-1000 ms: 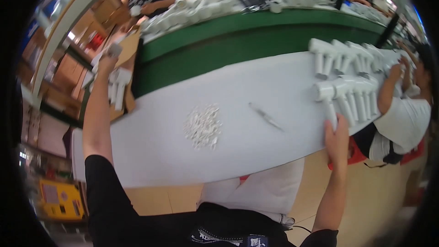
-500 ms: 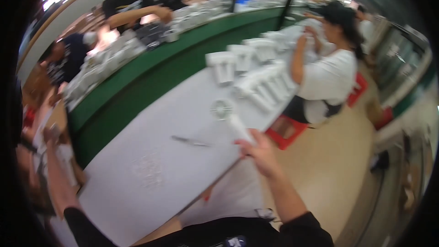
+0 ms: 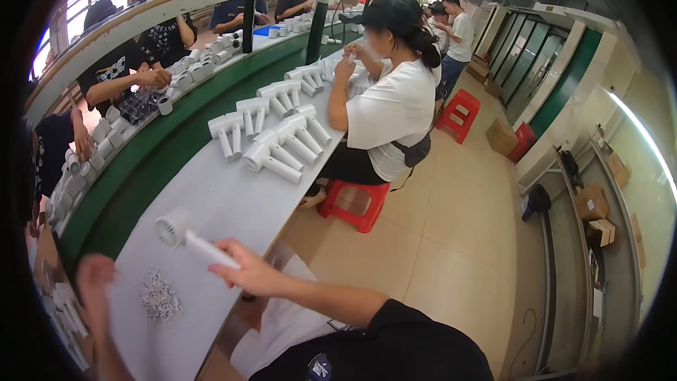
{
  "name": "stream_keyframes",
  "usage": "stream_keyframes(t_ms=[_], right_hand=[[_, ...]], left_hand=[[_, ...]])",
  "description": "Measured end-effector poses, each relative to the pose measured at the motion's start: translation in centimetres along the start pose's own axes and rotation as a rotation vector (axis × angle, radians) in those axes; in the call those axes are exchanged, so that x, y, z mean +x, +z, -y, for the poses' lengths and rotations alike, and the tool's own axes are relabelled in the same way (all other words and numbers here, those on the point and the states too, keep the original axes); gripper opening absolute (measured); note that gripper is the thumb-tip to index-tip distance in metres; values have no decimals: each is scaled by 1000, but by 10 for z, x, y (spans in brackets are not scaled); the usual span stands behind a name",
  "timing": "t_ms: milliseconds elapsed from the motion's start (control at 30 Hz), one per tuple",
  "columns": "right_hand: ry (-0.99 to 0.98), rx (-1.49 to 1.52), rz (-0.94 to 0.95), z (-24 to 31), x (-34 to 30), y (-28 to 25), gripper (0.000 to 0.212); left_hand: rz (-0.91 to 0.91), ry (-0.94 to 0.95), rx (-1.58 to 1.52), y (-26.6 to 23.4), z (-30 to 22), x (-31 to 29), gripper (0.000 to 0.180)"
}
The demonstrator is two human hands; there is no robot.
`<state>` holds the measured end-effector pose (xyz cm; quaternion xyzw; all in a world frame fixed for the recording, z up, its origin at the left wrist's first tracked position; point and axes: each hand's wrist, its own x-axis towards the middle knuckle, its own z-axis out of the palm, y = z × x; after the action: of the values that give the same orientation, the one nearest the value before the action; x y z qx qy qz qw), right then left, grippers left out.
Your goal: Assembling the components of small portable hand fans at a factory workstation.
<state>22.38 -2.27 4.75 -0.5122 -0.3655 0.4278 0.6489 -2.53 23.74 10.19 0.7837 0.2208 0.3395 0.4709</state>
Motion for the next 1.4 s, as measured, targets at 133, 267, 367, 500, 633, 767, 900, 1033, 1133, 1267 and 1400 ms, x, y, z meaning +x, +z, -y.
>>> stream_keyframes(t_ms=[133, 267, 367, 500, 633, 767, 900, 1033, 1133, 1267, 1400], right_hand=[[92, 106, 299, -14, -12, 51, 40], [-471, -392, 375, -38, -36, 91, 62], [-247, -546, 759, 4, -13, 65, 59], [-484, -915, -20, -28, 51, 5, 11], [-213, -780, -16, -36, 73, 13, 9], [-405, -950, 52, -30, 71, 45, 14], [-349, -945, 311, -45, 67, 81, 13], [-232, -842, 334, -45, 69, 80, 11], [-291, -835, 345, -44, 70, 77, 9], [-370, -817, 378, -48, 72, 77, 10], [-344, -803, 351, -49, 69, 74, 11]], left_hand=[[103, -280, -490, 126, -47, -112, 52], [-334, -500, -594, 142, -47, -127, 40], [-548, -394, -517, 134, -39, -145, 40], [-688, -262, -598, 125, -38, -186, 38], [-746, -396, -515, 131, -34, -210, 34], [-761, -425, -653, 137, -31, -201, 39], [-703, -478, -671, 134, -29, -186, 42], [-604, -516, -598, 133, -26, -178, 42], [-562, -513, -661, 138, -24, -169, 41], [-520, -476, -692, 147, -21, -160, 40], [-490, -456, -664, 148, -18, -161, 38]])
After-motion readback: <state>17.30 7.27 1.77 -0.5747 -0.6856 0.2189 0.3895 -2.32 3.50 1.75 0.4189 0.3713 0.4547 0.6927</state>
